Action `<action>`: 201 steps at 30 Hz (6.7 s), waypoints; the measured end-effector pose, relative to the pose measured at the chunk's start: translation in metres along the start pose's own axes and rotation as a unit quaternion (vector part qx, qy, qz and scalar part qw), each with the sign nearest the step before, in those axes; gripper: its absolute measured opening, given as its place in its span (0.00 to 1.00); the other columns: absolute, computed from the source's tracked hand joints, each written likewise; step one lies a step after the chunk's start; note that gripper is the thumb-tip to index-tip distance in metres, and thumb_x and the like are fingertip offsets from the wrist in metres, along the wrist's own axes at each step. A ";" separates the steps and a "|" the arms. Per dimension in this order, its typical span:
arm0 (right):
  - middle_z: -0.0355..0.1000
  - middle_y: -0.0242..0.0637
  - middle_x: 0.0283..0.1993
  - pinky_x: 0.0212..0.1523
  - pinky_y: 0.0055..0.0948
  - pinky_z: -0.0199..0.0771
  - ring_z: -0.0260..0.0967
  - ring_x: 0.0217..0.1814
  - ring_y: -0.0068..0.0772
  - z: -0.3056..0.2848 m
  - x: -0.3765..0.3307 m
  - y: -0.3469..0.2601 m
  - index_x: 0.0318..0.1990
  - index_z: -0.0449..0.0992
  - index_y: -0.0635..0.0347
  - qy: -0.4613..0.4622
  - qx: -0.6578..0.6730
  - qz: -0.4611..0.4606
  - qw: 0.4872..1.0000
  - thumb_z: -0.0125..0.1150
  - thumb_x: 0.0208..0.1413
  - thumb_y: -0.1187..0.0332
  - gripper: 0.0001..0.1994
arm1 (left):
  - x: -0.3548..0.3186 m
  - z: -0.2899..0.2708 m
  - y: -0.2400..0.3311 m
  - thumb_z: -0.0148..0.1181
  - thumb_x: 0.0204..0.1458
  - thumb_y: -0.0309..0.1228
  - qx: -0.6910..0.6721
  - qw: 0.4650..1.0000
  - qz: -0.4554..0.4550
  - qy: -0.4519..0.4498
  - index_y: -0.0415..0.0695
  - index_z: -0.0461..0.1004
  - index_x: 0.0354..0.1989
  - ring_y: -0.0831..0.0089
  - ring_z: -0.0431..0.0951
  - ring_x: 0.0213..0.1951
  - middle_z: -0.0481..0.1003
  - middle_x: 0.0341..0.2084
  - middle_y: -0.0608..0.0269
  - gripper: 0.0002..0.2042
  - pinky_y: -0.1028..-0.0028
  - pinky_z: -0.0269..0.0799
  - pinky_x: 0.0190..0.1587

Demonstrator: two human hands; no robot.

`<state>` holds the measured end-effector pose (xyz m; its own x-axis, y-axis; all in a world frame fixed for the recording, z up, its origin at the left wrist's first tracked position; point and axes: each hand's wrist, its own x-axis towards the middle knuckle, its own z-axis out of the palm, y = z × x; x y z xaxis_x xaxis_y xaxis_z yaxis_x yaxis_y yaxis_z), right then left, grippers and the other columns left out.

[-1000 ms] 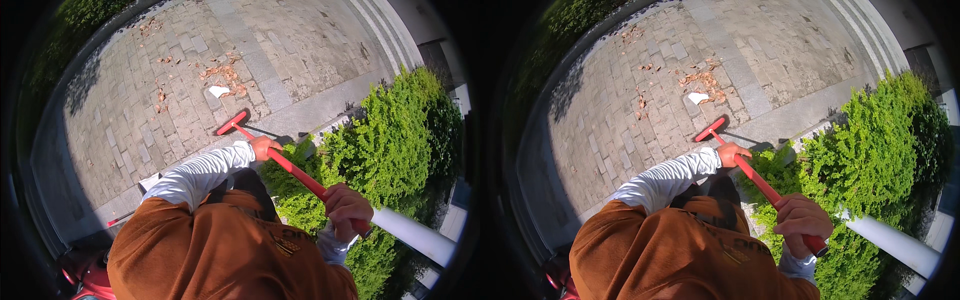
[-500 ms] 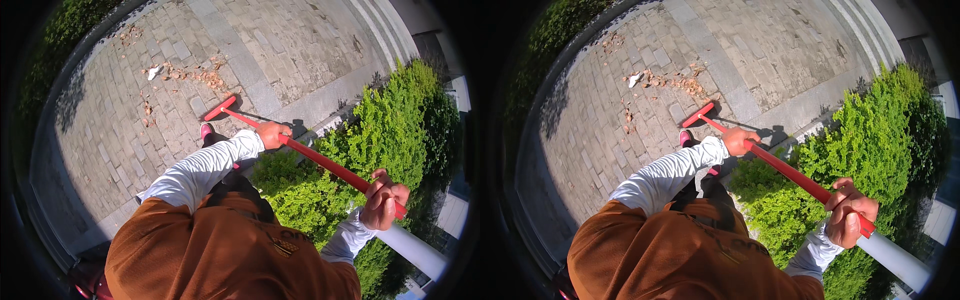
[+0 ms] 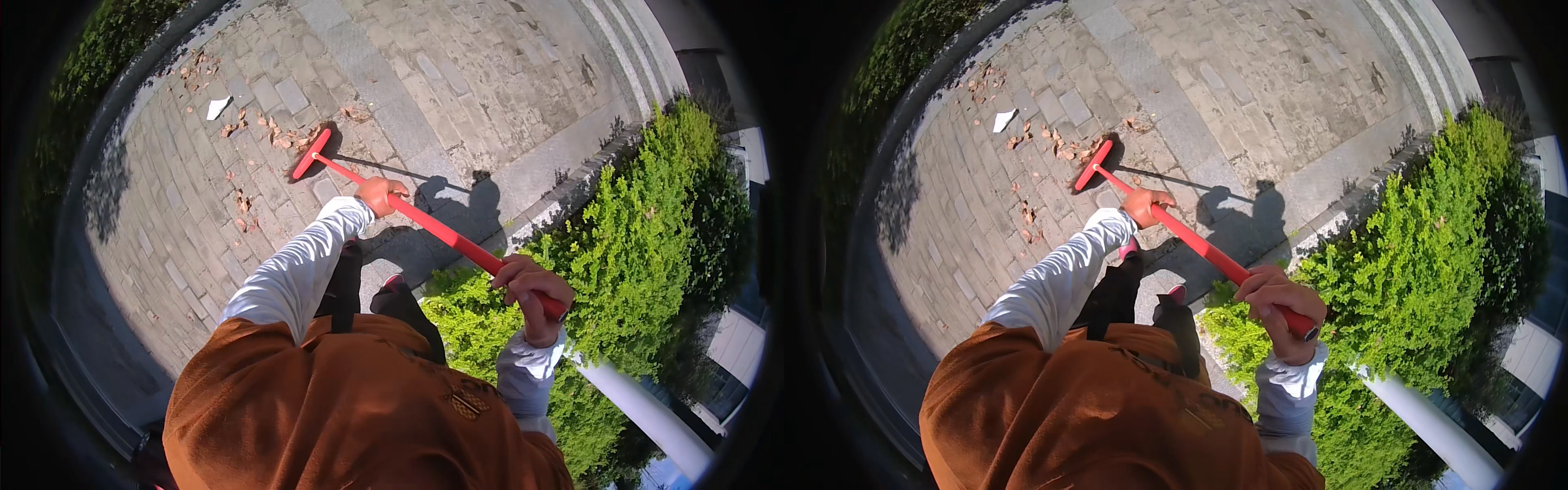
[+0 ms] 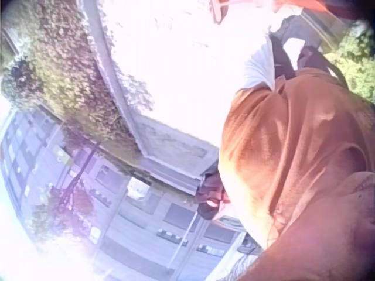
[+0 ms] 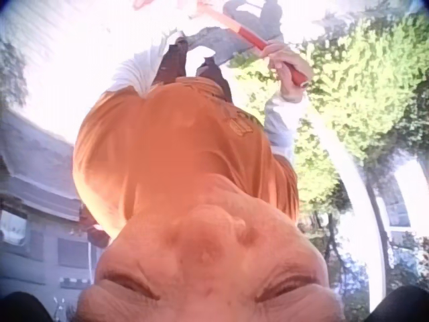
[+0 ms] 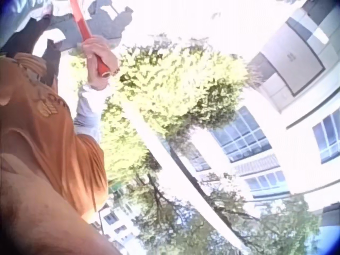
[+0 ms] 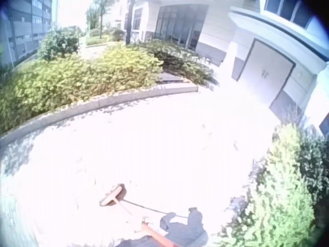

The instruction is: The person is sweeping leaves and debris from a paved outdoor walkway using a red broom.

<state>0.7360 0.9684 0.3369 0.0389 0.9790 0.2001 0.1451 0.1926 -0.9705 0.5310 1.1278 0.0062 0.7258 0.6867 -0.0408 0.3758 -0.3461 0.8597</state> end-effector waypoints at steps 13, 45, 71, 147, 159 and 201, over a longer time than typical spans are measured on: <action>0.66 0.27 0.13 0.38 0.42 0.74 0.71 0.17 0.29 -0.053 0.108 -0.024 0.27 0.72 0.56 -0.064 -0.008 -0.102 0.993 0.55 0.57 0.73 0.07 | 0.081 -0.009 0.076 0.64 0.44 0.32 -0.094 0.995 0.009 -0.035 0.51 0.80 0.41 0.55 0.81 0.37 0.81 0.32 0.56 0.13 0.61 0.76 0.38; 0.66 0.32 0.17 0.48 0.47 0.65 0.71 0.27 0.33 -0.217 0.354 0.048 0.36 0.70 0.59 -0.014 0.006 -0.066 0.998 0.54 0.56 0.70 0.03 | 0.344 -0.099 0.062 0.63 0.46 0.33 -0.023 0.989 -0.094 0.112 0.55 0.80 0.41 0.53 0.80 0.30 0.78 0.23 0.54 0.12 0.59 0.74 0.33; 0.71 0.33 0.19 0.53 0.50 0.63 0.73 0.29 0.34 -0.042 0.626 0.058 0.41 0.71 0.59 -0.148 0.005 -0.115 0.982 0.57 0.56 0.66 0.08 | 0.377 -0.335 -0.061 0.61 0.46 0.28 -0.082 0.978 -0.104 0.159 0.50 0.79 0.40 0.50 0.80 0.32 0.78 0.27 0.49 0.11 0.61 0.74 0.34; 0.75 0.36 0.22 0.42 0.40 0.76 0.75 0.27 0.37 -0.505 0.726 0.180 0.32 0.82 0.62 0.199 -0.084 -0.009 0.976 0.61 0.35 0.80 0.12 | 0.992 -0.151 0.047 0.63 0.50 0.32 -0.031 0.934 0.154 -0.322 0.47 0.78 0.36 0.56 0.81 0.34 0.80 0.29 0.57 0.07 0.64 0.76 0.37; 0.64 0.26 0.15 0.47 0.40 0.64 0.67 0.23 0.30 -0.636 0.767 0.172 0.40 0.72 0.55 0.416 0.005 -0.057 0.907 0.53 0.56 0.71 0.06 | 1.128 -0.158 0.137 0.67 0.45 0.32 -0.083 0.926 0.211 -0.302 0.52 0.75 0.45 0.56 0.78 0.25 0.74 0.18 0.59 0.16 0.61 0.70 0.28; 0.69 0.36 0.23 0.38 0.38 0.70 0.69 0.26 0.38 -0.930 0.808 0.250 0.34 0.78 0.62 0.439 -0.363 0.031 0.821 0.57 0.35 0.84 0.15 | 1.471 0.236 0.350 0.66 0.48 0.30 -0.193 0.773 0.466 -0.385 0.45 0.76 0.32 0.59 0.76 0.35 0.76 0.27 0.60 0.06 0.65 0.73 0.41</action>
<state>1.7230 1.7456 0.3809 0.7203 0.4982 0.4826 0.6549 -0.2593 -0.7098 1.8663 1.8657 0.1270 0.7612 -0.3807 0.5250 -0.6091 -0.1421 0.7802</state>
